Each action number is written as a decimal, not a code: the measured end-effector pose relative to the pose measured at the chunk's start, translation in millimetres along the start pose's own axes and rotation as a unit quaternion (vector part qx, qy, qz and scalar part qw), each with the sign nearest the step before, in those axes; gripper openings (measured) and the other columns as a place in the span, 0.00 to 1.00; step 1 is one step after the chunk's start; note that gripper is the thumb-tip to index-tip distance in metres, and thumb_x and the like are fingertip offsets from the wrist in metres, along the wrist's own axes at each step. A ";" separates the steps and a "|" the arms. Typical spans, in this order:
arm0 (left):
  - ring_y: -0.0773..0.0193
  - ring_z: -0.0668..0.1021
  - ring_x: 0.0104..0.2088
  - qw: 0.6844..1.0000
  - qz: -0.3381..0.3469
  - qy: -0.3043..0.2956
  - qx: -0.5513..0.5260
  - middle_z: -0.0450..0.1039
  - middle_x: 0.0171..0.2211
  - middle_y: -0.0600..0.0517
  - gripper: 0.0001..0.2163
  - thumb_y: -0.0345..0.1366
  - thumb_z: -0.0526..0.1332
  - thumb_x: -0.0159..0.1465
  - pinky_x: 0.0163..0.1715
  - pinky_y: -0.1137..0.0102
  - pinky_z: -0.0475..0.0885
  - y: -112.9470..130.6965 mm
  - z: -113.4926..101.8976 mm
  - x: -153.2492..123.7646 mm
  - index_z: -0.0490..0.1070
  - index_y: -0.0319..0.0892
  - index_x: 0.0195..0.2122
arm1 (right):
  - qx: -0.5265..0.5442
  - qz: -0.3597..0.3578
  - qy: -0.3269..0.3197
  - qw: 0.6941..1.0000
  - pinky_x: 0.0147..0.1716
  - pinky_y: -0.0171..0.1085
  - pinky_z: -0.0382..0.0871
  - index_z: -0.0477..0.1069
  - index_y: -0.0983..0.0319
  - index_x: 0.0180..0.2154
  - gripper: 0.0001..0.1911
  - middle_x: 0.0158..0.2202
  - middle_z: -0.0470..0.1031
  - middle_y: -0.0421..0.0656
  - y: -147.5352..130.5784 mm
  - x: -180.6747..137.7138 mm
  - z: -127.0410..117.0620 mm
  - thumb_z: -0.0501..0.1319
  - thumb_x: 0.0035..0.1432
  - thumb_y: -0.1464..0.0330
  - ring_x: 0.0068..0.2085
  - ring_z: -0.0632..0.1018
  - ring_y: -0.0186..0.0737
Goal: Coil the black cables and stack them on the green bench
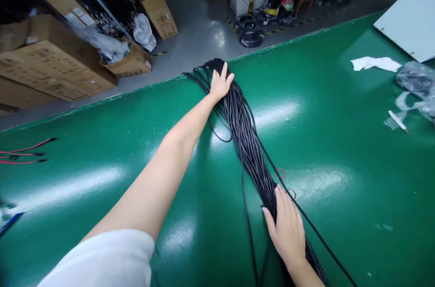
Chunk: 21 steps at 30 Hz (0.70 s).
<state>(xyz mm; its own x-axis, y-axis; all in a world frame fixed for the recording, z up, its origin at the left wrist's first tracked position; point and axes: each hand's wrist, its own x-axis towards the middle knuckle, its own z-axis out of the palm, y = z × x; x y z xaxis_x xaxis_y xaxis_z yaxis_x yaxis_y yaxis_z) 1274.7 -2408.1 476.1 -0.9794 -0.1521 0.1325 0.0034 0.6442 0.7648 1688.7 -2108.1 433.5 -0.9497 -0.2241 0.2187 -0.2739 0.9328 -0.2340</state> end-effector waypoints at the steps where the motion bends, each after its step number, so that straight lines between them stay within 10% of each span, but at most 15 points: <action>1: 0.52 0.45 0.75 0.999 0.008 -0.026 0.039 0.50 0.74 0.46 0.27 0.49 0.53 0.71 0.70 0.50 0.47 2.0 6.4 -22.3 0.56 0.50 0.70 | 0.005 0.002 -0.005 1.000 0.56 0.51 0.70 0.42 0.64 0.74 0.38 0.63 0.69 0.56 1.8 1.0 2.4 0.49 0.71 0.54 0.61 0.72 0.55; 10: 0.53 0.52 0.74 0.974 0.029 -0.176 0.140 0.49 0.73 0.38 0.34 0.48 0.51 0.71 0.71 0.59 0.50 29.1 27.4 -261.2 0.43 0.38 0.74 | 0.075 0.051 -0.077 0.993 0.64 0.53 0.62 0.53 0.71 0.70 0.34 0.66 0.64 0.59 8.8 36.1 26.6 0.45 0.70 0.58 0.65 0.67 0.54; 16: 0.47 0.76 0.57 0.942 -0.092 -0.197 0.254 0.76 0.54 0.35 0.24 0.46 0.54 0.71 0.56 0.59 0.67 26.6 -70.3 -232.1 0.62 0.35 0.63 | 0.048 0.082 -0.154 0.983 0.57 0.55 0.68 0.58 0.74 0.66 0.31 0.60 0.69 0.63 37.5 68.5 10.5 0.48 0.66 0.67 0.57 0.73 0.59; 21: 0.50 0.80 0.48 0.955 0.023 -0.121 0.270 0.79 0.44 0.43 0.18 0.41 0.45 0.74 0.47 0.62 0.69 93.2 -157.4 -239.8 0.74 0.43 0.44 | 0.177 0.139 -0.102 0.969 0.63 0.58 0.61 0.66 0.71 0.60 0.27 0.62 0.66 0.64 4.6 75.9 -19.4 0.53 0.61 0.69 0.62 0.68 0.60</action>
<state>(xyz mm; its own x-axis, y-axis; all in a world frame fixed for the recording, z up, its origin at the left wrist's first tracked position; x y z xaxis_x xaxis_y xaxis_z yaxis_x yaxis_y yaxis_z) 1541.6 -2429.6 614.8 -0.9989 0.0209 -0.0408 0.0070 0.9488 0.3157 1618.3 -2115.3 467.5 -0.9946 -0.0624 -0.0832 -0.0031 0.8176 -0.5758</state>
